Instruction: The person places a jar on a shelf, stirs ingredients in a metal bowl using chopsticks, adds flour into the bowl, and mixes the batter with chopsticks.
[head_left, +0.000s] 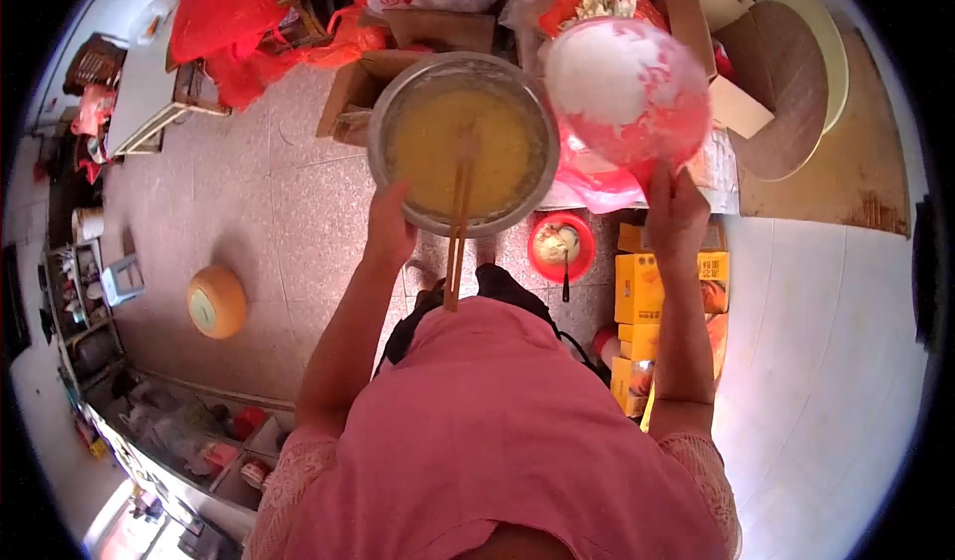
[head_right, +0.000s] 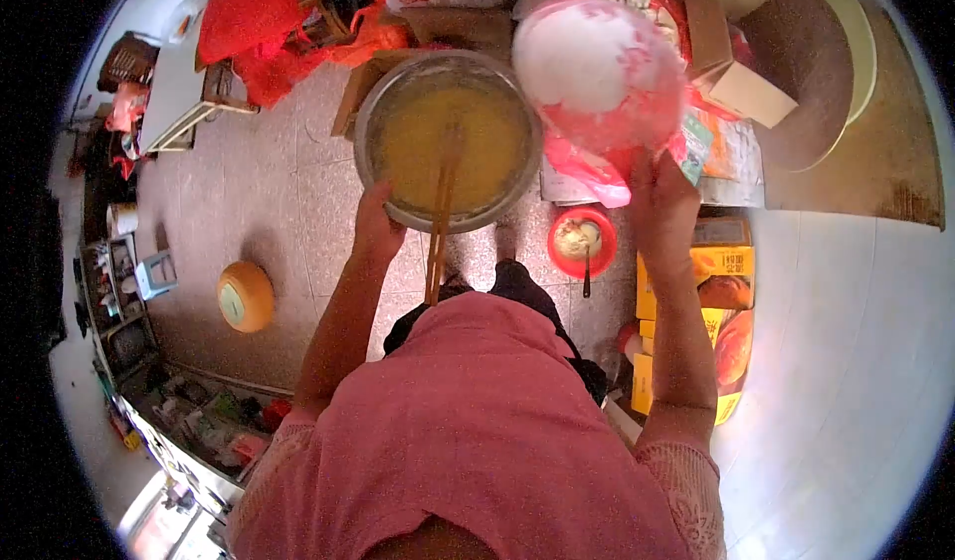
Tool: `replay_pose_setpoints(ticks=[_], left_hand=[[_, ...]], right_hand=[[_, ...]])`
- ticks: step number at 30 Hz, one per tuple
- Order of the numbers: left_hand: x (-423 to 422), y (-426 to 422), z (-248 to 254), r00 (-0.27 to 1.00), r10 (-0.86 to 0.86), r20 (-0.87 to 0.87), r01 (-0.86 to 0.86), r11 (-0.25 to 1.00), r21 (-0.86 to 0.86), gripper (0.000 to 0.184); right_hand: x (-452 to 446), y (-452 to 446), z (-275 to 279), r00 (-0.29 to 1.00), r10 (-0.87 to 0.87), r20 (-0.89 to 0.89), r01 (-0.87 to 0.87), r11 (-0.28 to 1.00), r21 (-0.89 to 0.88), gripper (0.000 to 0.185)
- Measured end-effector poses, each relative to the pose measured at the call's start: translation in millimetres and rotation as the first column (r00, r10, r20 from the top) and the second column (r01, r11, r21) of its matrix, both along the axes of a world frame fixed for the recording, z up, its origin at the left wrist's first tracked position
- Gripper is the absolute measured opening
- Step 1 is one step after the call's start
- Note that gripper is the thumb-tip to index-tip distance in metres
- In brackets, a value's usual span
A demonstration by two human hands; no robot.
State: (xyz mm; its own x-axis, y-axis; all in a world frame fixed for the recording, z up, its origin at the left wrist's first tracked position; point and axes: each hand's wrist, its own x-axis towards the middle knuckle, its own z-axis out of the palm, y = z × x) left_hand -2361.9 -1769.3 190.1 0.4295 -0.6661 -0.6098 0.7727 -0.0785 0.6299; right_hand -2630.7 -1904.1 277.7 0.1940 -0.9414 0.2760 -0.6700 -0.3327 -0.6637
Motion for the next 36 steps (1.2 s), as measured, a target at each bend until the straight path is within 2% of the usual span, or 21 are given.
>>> replay_pose_setpoints(ticks=[2,4,6,7,11,13,14,16,18,20,25,27,28,30,31,32,34,35,36], left_hand=[[-1.1,-1.5,-2.5,1.0,-0.019,0.014,0.019,0.999,-0.04,0.04],[0.2,-2.5,-7.5,0.999,-0.043,0.026,0.045,0.996,-0.08,0.042],[2.5,-1.6,-10.7,0.998,-0.057,0.013,0.058,0.994,-0.092,0.04],[2.7,-1.3,-9.2,0.999,-0.053,0.01,0.053,0.994,-0.092,0.04],[2.6,-5.0,-13.8,0.998,-0.061,0.009,0.061,0.993,-0.103,0.04],[0.9,-8.3,-13.6,0.998,-0.063,0.003,0.063,0.992,-0.108,0.04],[-0.2,-9.9,-11.3,0.998,-0.063,0.001,0.063,0.994,-0.085,0.04],[-3.2,-14.3,-12.6,0.998,-0.07,-0.003,0.069,0.996,-0.058,0.041],[-3.7,-18.0,-20.8,0.996,-0.061,-0.069,0.057,0.996,-0.066,0.042],[-5.6,-22.1,-24.7,0.995,-0.069,-0.073,0.064,0.996,-0.07,0.042],[-14.9,-35.3,-23.8,0.996,-0.071,-0.058,0.066,0.995,-0.076,0.042],[-16.1,-37.8,-26.8,0.995,-0.027,-0.092,0.023,0.998,-0.052,0.036],[-16.0,-38.0,-27.7,0.994,-0.034,-0.099,0.029,0.998,-0.053,0.036],[-15.8,-35.4,-30.5,0.987,-0.02,-0.161,0.018,1.0,-0.013,0.037],[-14.9,-35.2,-33.7,0.993,0.005,-0.116,-0.002,1.0,0.026,0.037],[-13.7,-34.1,-35.6,0.992,0.025,-0.126,-0.023,1.0,0.021,0.037],[-11.7,-28.4,-26.8,0.99,0.05,-0.129,-0.048,0.999,0.017,0.038],[-10.9,-25.1,-25.2,0.989,0.071,-0.126,-0.069,0.997,0.02,0.038],[-7.5,-18.9,-22.7,0.984,0.09,-0.155,-0.09,0.996,0.008,0.039]], right_hand=[[16.8,8.2,5.9,0.971,0.168,-0.17,-0.201,0.959,-0.202,0.023],[25.0,8.4,8.4,0.965,0.199,-0.172,-0.231,0.953,-0.196,0.024],[26.0,1.9,3.0,0.981,0.095,-0.166,-0.115,0.987,-0.111,0.024],[25.8,0.2,-0.4,0.986,0.107,-0.126,-0.119,0.988,-0.094,0.025],[33.3,2.3,-3.8,0.978,0.15,-0.146,-0.154,0.988,-0.014,0.025],[34.2,2.1,-14.3,0.982,0.189,-0.007,-0.188,0.982,0.019,0.023],[36.0,3.9,-14.8,0.983,0.186,-0.008,-0.185,0.982,0.023,0.023],[39.0,6.8,-15.7,0.946,0.256,-0.196,-0.273,0.96,-0.061,0.022],[38.1,-1.1,-21.0,0.948,0.27,-0.166,-0.289,0.952,-0.105,0.021],[32.8,-11.5,-24.6,0.976,0.164,-0.14,-0.173,0.983,-0.056,0.021],[18.1,-25.2,-41.5,0.988,0.148,-0.033,-0.149,0.988,-0.037,0.028],[8.7,-32.5,-51.4,0.942,-0.077,0.327,-0.043,0.938,0.345,0.026],[2.7,-38.2,-58.4,0.944,-0.083,0.321,-0.034,0.938,0.344,0.026],[-16.3,-52.9,-80.5,0.739,-0.461,0.49,0.012,0.737,0.676,0.024],[-29.7,-58.7,-107.6,0.697,-0.501,0.513,0.013,0.725,0.689,0.024],[-61.4,-72.0,-170.0,0.841,-0.404,0.36,0.115,0.783,0.611,0.025],[-91.0,-81.3,-216.8,0.949,-0.276,0.153,0.035,0.575,0.817,0.027],[-91.1,-83.4,-223.4,0.954,-0.257,0.155,0.021,0.573,0.82,0.027],[-80.8,-85.6,-231.3,0.88,-0.464,0.105,0.153,0.485,0.861,0.026]])
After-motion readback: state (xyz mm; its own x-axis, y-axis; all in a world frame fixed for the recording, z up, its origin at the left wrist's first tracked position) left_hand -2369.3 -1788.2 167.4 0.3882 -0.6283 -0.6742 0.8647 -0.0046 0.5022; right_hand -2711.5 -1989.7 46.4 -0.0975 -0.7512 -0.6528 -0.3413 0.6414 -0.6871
